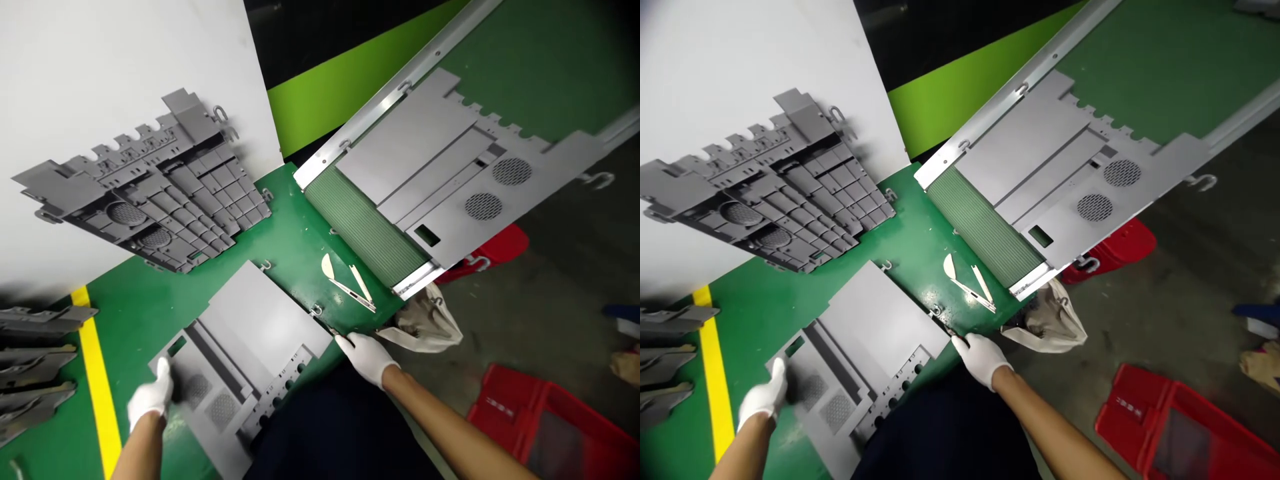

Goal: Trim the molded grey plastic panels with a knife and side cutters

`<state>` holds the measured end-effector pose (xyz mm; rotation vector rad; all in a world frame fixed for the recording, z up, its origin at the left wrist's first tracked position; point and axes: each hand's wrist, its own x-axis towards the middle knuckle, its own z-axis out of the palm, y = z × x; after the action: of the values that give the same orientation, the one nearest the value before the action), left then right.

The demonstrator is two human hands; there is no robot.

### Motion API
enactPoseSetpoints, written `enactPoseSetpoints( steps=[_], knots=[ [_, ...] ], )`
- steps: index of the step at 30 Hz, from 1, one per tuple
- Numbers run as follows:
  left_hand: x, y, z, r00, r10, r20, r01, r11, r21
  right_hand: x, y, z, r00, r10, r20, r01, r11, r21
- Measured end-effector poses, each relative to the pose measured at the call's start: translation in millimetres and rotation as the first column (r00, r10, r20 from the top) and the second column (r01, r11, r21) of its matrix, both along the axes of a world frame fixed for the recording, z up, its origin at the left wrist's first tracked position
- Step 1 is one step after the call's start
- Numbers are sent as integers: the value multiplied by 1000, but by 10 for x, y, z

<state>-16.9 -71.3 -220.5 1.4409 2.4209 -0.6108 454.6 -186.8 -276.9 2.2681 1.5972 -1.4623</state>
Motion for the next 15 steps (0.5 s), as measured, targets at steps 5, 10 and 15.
enactPoseSetpoints(
  steps=[5, 10, 15],
  knots=[
    [709, 491, 69, 988, 1, 153, -62, 919, 389, -117, 271, -19, 996, 88, 14, -88, 996, -26],
    [1768, 771, -44, 733, -555, 393, 393, 818, 421, -98, 417, -32, 989, 141, 38, -141, 990, -14],
    [2629, 911, -228, 330, -722, 608, 749, 592, 296, -63, 434, -62, 987, 157, 29, -156, 987, -21]
  ],
)
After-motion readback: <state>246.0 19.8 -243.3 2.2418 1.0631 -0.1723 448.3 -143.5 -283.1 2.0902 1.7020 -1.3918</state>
